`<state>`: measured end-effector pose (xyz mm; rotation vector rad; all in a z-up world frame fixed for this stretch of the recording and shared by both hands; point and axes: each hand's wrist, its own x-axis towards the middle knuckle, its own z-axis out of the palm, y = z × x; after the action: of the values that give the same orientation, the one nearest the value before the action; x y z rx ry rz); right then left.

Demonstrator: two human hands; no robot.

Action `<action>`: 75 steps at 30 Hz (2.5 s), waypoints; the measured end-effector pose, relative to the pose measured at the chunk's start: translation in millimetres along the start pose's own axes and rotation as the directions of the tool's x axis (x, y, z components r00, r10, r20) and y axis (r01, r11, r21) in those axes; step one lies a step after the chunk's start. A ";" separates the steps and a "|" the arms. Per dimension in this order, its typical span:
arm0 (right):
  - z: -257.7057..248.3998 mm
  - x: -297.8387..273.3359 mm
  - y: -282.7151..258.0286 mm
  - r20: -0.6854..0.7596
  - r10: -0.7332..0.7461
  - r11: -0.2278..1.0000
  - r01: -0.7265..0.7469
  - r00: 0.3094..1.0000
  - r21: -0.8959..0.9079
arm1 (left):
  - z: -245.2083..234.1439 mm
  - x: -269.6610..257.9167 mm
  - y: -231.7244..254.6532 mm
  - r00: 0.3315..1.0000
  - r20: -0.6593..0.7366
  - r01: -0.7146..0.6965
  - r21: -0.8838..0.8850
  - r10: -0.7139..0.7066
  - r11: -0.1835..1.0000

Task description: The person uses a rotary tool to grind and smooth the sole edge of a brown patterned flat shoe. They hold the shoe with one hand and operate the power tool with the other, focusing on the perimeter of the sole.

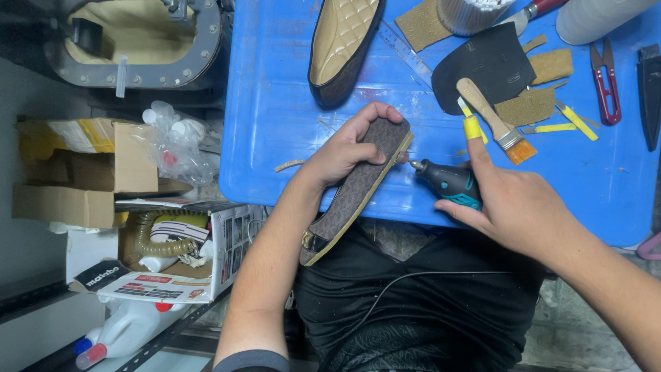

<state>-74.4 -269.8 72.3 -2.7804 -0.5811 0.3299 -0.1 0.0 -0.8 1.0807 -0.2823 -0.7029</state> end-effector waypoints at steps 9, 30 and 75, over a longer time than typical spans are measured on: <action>-3.5 0.8 -0.4 0.027 0.042 0.999 -0.043 0.999 0.008 | 3.0 0.6 1.9 1.000 -0.028 0.013 0.019 -0.013 1.000; -9.6 -2.7 23.5 0.111 0.294 0.935 -0.309 0.950 0.173 | 8.0 1.0 26.0 1.000 0.010 -0.029 0.410 0.028 0.912; 47.9 -17.6 90.2 -0.027 -0.083 -0.301 0.001 0.996 0.954 | 59.8 -49.2 45.2 0.876 -0.348 0.166 0.868 0.333 0.468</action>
<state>-71.4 -345.8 1.8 -0.9355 -0.1355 0.5229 -51.8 2.3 72.4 2.2118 -0.2697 -0.0959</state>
